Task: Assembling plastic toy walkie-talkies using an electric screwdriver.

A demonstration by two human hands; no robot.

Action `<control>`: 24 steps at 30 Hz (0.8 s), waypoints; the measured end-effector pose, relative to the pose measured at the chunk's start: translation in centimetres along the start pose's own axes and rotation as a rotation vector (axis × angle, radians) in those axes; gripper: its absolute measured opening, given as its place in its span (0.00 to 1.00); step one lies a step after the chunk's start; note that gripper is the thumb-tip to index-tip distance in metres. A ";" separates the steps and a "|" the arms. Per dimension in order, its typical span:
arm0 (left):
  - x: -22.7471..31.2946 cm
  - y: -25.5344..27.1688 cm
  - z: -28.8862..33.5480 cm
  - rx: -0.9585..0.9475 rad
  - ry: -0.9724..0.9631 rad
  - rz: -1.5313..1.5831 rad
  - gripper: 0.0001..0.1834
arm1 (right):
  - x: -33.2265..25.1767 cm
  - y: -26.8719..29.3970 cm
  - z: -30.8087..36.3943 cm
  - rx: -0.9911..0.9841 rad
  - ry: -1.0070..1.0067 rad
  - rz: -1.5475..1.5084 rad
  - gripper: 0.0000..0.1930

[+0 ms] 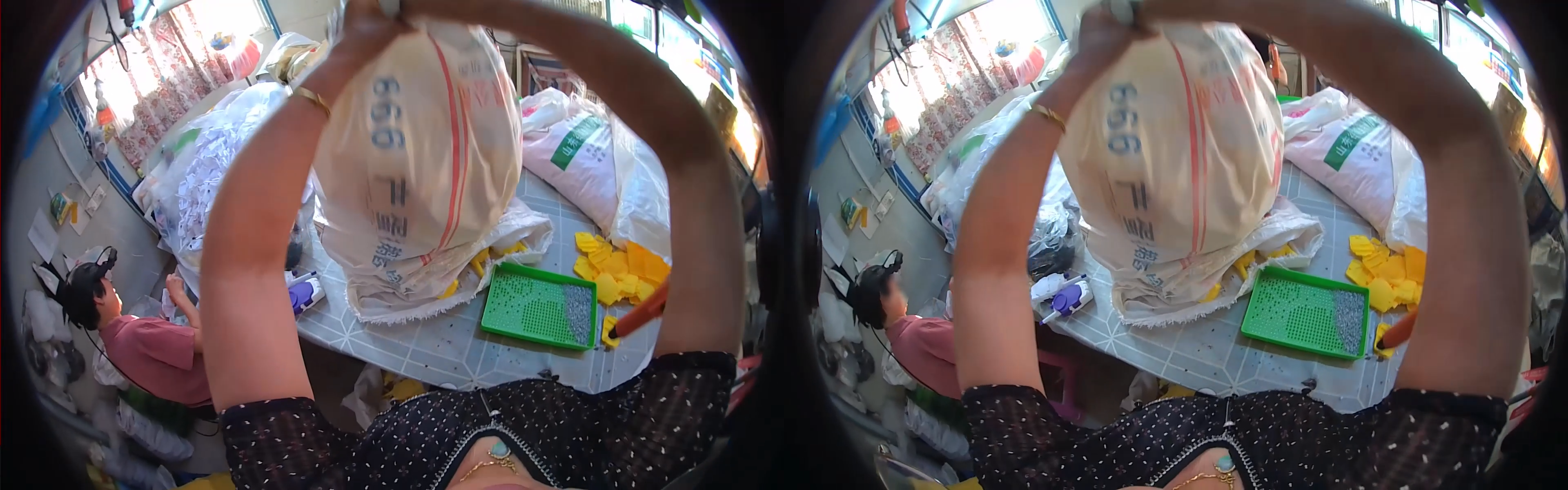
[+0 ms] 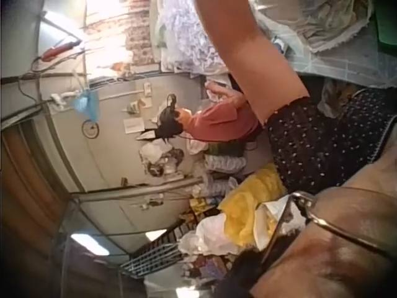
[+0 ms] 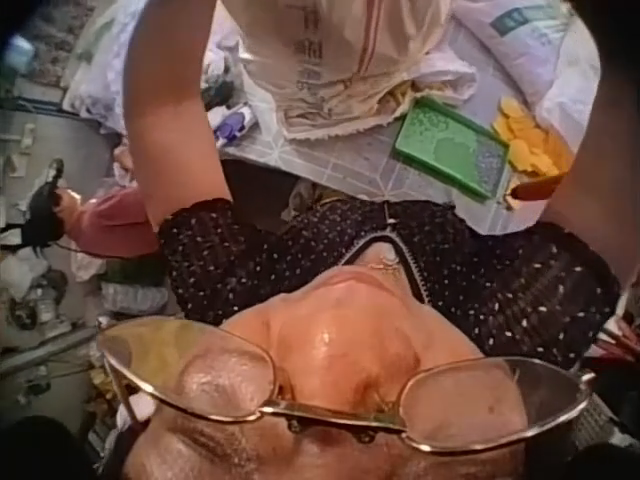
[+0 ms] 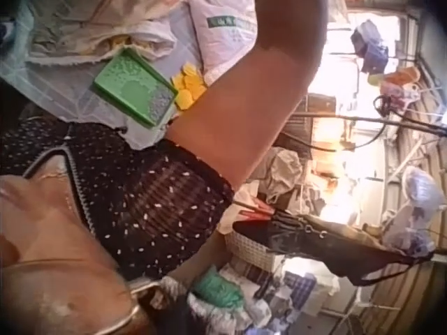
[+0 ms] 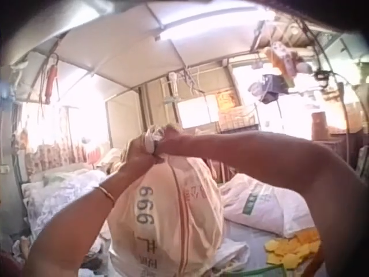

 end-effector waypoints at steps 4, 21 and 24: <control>7.4 3.4 -4.6 0.098 -0.139 -0.685 0.24 | 5.7 6.2 -1.4 0.104 -0.594 -0.956 0.21; 2.1 3.9 7.4 0.298 0.651 0.270 0.19 | 1.5 4.9 6.6 0.012 -0.572 -1.189 0.55; 4.0 1.0 7.9 0.123 0.720 0.473 0.21 | 4.2 -3.5 15.4 -0.087 -0.620 -1.160 0.35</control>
Point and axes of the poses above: each hand's wrist, its own z-axis away from the middle knuckle, its own y-axis out of the back of the hand, x = y × z, the point moved 3 cm from there along -z, towards the middle knuckle, and after that the axes turned 13 degrees about z, right-handed, at the moved point
